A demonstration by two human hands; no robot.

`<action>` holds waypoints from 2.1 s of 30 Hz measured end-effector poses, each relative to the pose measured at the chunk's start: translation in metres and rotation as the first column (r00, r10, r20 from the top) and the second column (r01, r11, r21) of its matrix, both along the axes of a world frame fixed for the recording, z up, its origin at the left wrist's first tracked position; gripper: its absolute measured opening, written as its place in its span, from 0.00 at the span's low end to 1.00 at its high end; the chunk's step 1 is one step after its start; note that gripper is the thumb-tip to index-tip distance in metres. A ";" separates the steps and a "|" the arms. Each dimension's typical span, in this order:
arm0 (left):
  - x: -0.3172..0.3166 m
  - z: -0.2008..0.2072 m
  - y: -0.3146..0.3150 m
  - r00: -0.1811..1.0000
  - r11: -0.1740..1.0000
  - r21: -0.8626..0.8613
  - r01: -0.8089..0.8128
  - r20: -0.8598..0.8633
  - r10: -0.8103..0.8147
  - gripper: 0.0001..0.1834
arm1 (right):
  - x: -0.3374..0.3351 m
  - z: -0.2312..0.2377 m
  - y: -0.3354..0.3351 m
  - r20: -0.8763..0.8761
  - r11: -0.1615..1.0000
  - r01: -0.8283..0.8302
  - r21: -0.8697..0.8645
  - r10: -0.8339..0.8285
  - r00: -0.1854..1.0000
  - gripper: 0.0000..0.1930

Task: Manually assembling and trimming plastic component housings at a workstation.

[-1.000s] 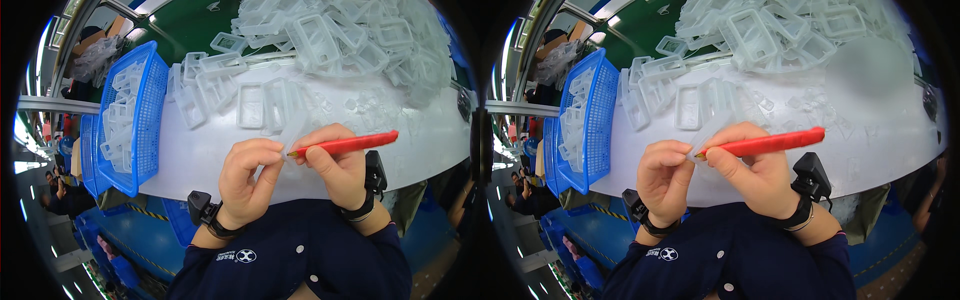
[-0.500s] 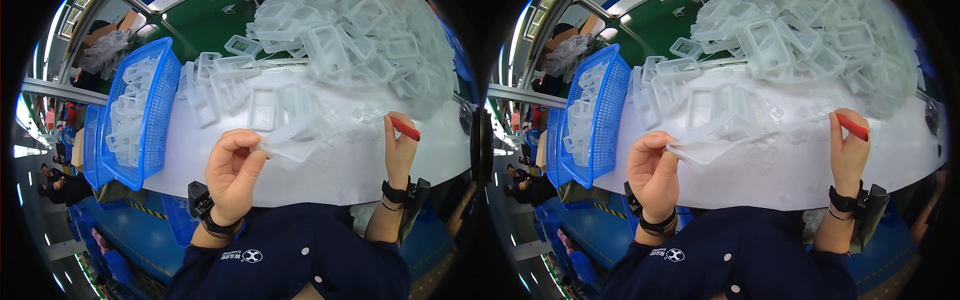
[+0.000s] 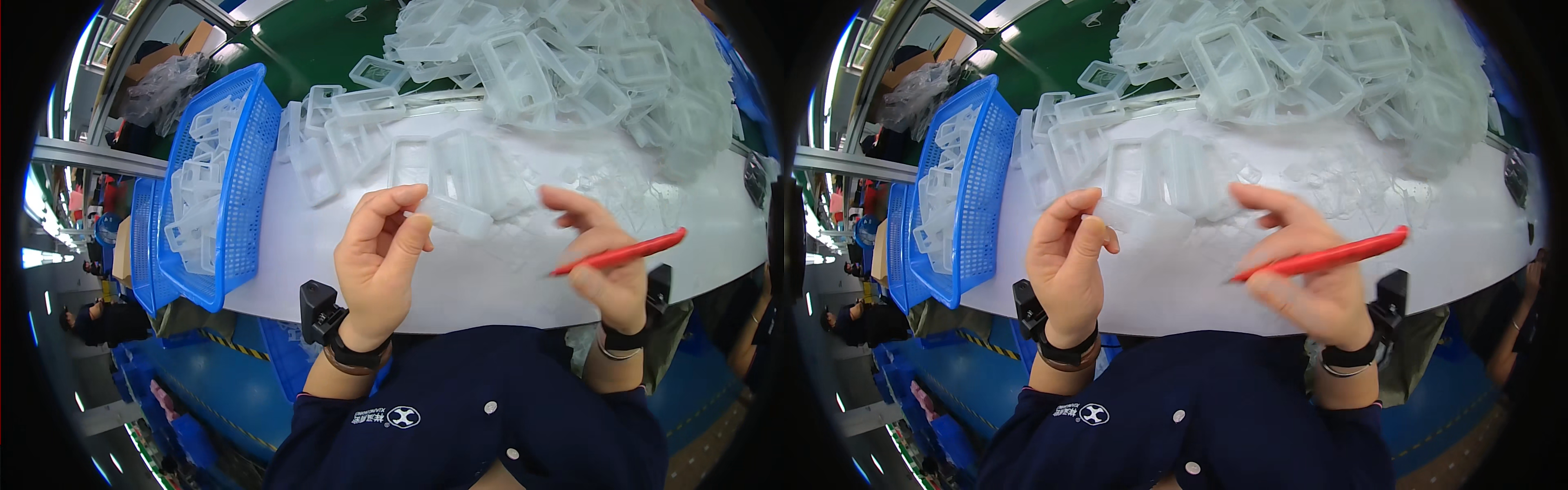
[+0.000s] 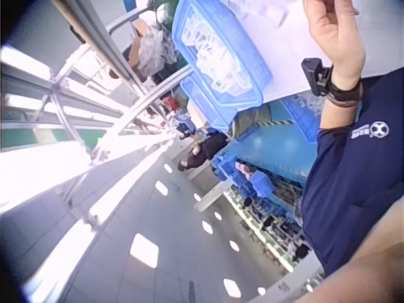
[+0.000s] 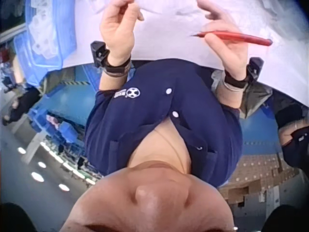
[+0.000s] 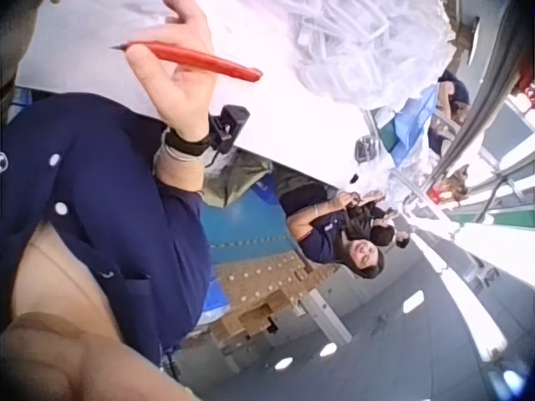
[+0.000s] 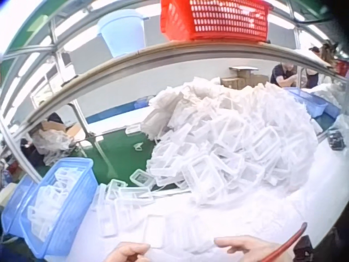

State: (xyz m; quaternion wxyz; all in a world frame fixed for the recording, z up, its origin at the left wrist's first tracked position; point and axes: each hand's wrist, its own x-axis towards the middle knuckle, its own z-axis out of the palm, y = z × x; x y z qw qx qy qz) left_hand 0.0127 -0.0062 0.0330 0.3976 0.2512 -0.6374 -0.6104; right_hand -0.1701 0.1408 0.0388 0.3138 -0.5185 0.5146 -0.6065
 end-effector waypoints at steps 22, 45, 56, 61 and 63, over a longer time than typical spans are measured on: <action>0.006 0.000 0.021 0.955 0.847 0.454 0.278 -0.223 -0.194 0.22 | 0.037 -0.007 -0.029 -0.020 0.976 0.199 -0.084 -0.201 0.979 0.06; 0.005 -0.005 0.019 0.955 0.873 0.391 0.292 -0.165 -0.246 0.22 | 0.039 -0.008 -0.042 -0.372 0.969 0.183 -0.163 -0.232 0.899 0.08; 0.016 -0.014 0.015 0.865 0.738 0.493 0.461 -0.063 -0.498 0.20 | -0.025 -0.018 -0.027 -0.428 0.545 0.641 -0.541 -0.834 0.348 0.07; 0.006 -0.013 0.019 0.948 0.787 0.534 0.309 -0.233 -0.214 0.22 | -0.037 -0.035 0.002 -0.638 0.729 0.678 -0.094 -0.567 0.521 0.05; 0.000 -0.013 0.020 0.956 0.798 0.534 0.279 -0.231 -0.180 0.22 | -0.003 -0.030 0.007 -0.071 0.835 0.528 0.151 -0.524 0.849 0.05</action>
